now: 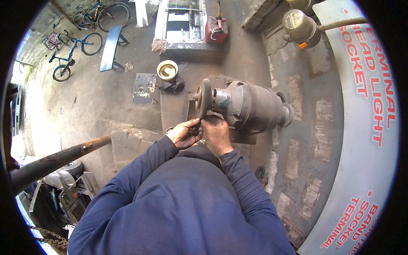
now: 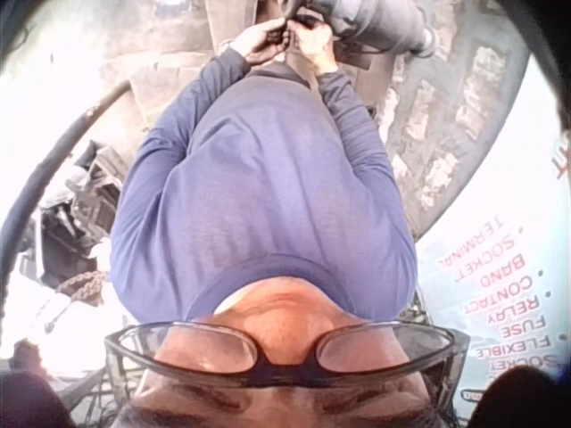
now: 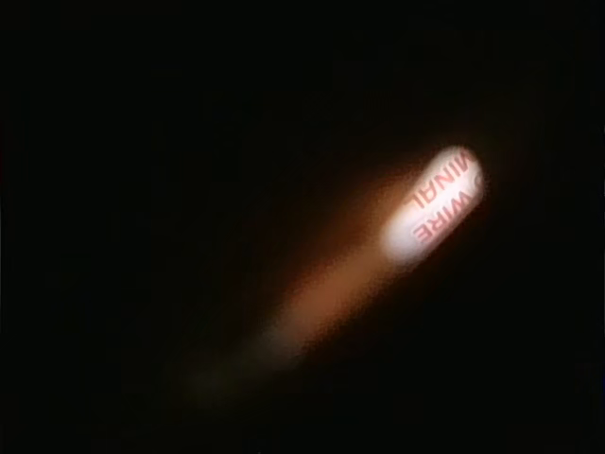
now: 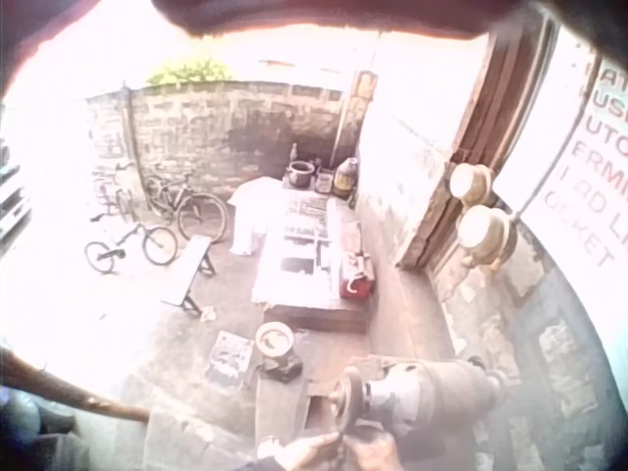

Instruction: The person uses pliers to manipulate small metal components on a workbench, then moves to a grinding machine to grind a small part. They return to the workbench and continue using pliers to adjust and assemble the components.

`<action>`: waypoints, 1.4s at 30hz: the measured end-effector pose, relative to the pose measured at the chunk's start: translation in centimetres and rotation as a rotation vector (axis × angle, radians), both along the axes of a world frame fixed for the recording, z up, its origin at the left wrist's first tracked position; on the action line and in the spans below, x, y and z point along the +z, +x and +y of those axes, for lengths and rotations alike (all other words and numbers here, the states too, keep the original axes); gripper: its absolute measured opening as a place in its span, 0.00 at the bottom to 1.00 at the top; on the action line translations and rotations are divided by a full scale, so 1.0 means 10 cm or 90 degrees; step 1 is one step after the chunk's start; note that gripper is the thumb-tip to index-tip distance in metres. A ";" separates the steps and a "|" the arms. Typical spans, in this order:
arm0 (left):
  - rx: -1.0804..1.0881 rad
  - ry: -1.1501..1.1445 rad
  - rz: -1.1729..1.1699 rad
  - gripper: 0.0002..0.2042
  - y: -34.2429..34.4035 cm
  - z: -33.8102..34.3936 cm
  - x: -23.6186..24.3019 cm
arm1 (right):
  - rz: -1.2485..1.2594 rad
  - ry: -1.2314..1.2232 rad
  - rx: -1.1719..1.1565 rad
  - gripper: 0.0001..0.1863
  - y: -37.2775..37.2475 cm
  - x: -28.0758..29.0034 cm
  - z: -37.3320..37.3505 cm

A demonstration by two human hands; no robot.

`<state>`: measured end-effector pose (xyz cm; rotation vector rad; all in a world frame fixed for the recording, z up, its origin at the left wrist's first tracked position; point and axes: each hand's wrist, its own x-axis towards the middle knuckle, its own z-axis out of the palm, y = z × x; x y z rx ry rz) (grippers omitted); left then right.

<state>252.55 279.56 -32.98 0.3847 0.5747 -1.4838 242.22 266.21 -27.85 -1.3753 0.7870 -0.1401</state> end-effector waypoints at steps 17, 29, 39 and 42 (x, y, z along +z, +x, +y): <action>-0.002 0.035 -0.019 0.07 -0.03 -0.06 0.03 | 0.024 0.137 -0.107 0.09 0.02 0.07 0.09; -0.029 -0.065 -0.155 0.09 0.04 0.28 0.19 | -0.024 -0.275 0.095 0.13 -0.26 0.29 0.15; -0.099 0.031 -0.286 0.08 0.12 0.15 0.29 | 0.022 -0.066 0.043 0.10 -0.11 0.20 0.09; -0.051 0.020 -0.192 0.07 0.11 0.12 0.19 | 0.041 0.235 -0.088 0.09 -0.04 0.09 0.11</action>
